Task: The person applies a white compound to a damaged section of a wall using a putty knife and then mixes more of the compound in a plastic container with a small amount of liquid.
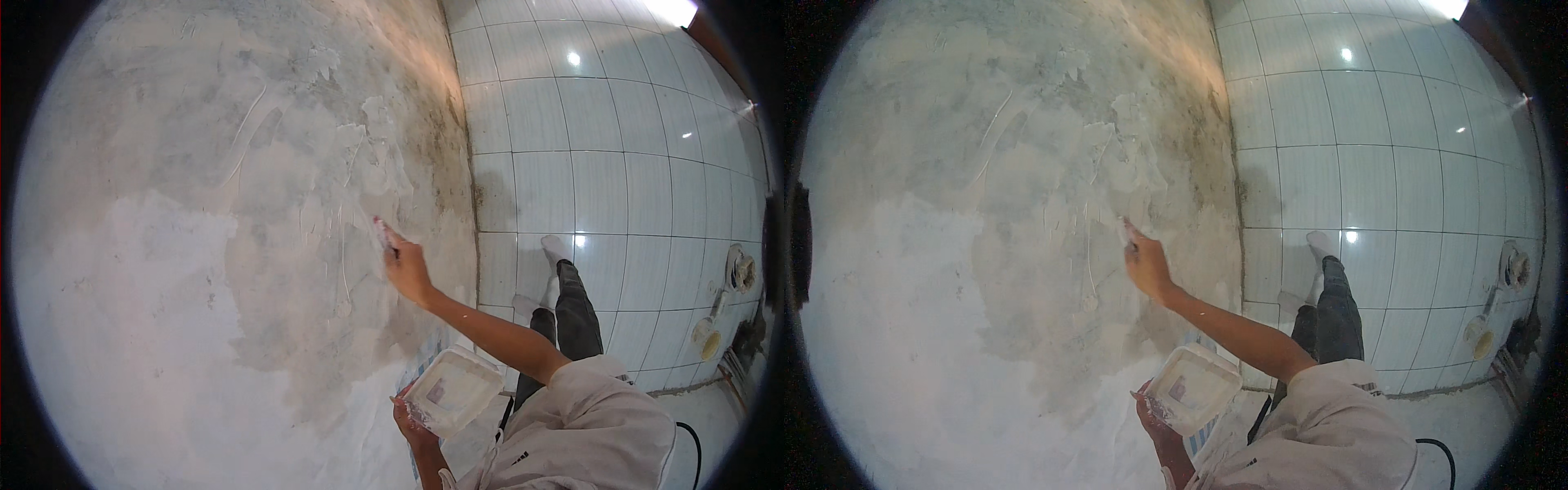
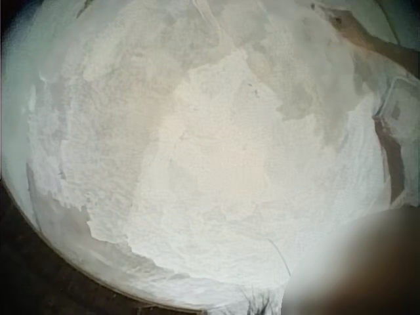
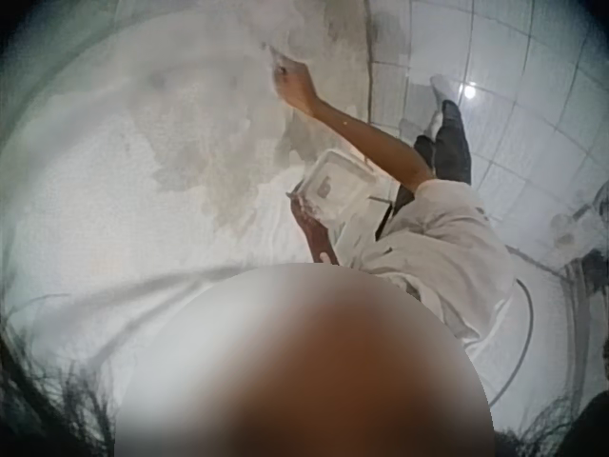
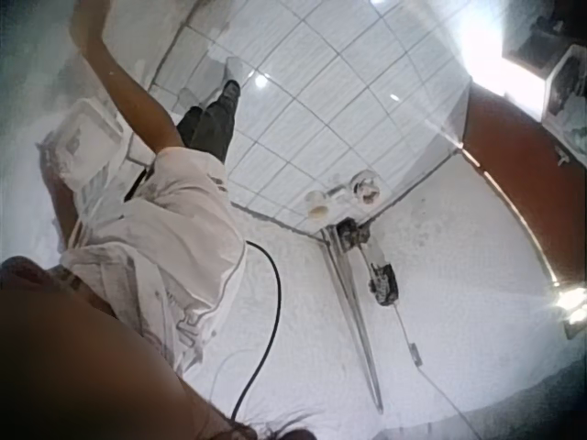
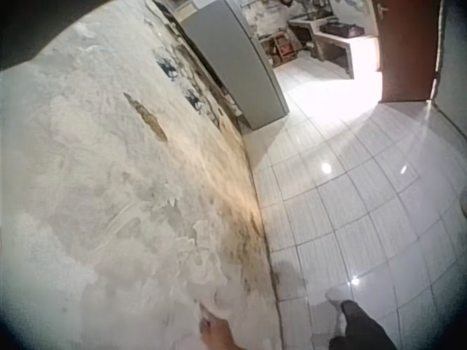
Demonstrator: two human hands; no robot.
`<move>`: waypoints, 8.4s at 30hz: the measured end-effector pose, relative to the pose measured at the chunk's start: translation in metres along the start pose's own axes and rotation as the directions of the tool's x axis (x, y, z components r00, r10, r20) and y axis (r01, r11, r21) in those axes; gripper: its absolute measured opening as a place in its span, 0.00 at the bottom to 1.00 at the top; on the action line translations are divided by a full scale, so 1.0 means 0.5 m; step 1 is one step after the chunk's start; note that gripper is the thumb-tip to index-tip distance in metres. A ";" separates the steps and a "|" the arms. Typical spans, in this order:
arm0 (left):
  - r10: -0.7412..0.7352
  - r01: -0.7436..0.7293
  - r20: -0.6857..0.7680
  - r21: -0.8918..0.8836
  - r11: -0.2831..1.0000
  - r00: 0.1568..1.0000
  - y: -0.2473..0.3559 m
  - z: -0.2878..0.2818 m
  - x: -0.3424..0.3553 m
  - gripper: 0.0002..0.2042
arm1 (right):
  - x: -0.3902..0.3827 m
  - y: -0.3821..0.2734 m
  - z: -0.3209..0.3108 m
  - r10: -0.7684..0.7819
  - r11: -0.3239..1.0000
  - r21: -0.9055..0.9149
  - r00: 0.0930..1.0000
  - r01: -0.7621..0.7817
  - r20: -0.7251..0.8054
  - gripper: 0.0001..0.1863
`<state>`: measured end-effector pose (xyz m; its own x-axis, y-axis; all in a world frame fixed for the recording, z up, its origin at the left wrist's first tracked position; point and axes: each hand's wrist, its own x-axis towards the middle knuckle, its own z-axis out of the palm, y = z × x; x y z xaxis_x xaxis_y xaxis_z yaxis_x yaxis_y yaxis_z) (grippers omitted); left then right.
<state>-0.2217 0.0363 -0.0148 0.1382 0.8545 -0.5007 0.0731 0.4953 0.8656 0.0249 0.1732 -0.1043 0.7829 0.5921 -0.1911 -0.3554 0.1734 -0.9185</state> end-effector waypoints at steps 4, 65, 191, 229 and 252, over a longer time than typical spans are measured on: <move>-0.011 0.013 -0.042 0.036 0.999 0.999 0.000 0.010 0.001 0.27 | 0.021 0.088 -0.060 0.005 0.997 -0.071 0.983 -0.018 -0.183 0.28; -0.017 0.022 -0.118 0.037 0.999 0.993 -0.001 0.030 -0.005 0.28 | 0.086 -0.129 0.061 -0.060 0.977 -0.202 0.998 0.066 0.034 0.25; -0.020 0.014 -0.171 -0.038 0.999 0.985 -0.032 -0.021 -0.020 0.29 | 0.159 0.184 -0.054 -0.077 0.981 -0.191 0.969 0.032 -0.234 0.21; -0.143 0.089 -0.180 -0.279 0.956 0.973 -0.237 0.061 0.102 0.25 | 0.302 0.167 -0.118 -0.394 0.903 -0.158 0.916 0.400 0.070 0.23; -0.195 0.106 -0.217 -0.361 0.926 0.957 -0.335 -0.146 0.041 0.29 | 0.131 0.324 -0.105 -0.372 0.927 -0.147 0.895 0.344 -0.247 0.24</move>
<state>-0.3034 -0.0176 -0.1705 -0.0964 0.7550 -0.6486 -0.2741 0.6063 0.7465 0.0455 0.1989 -0.2837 0.9587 0.2713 0.0849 0.0153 0.2488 -0.9684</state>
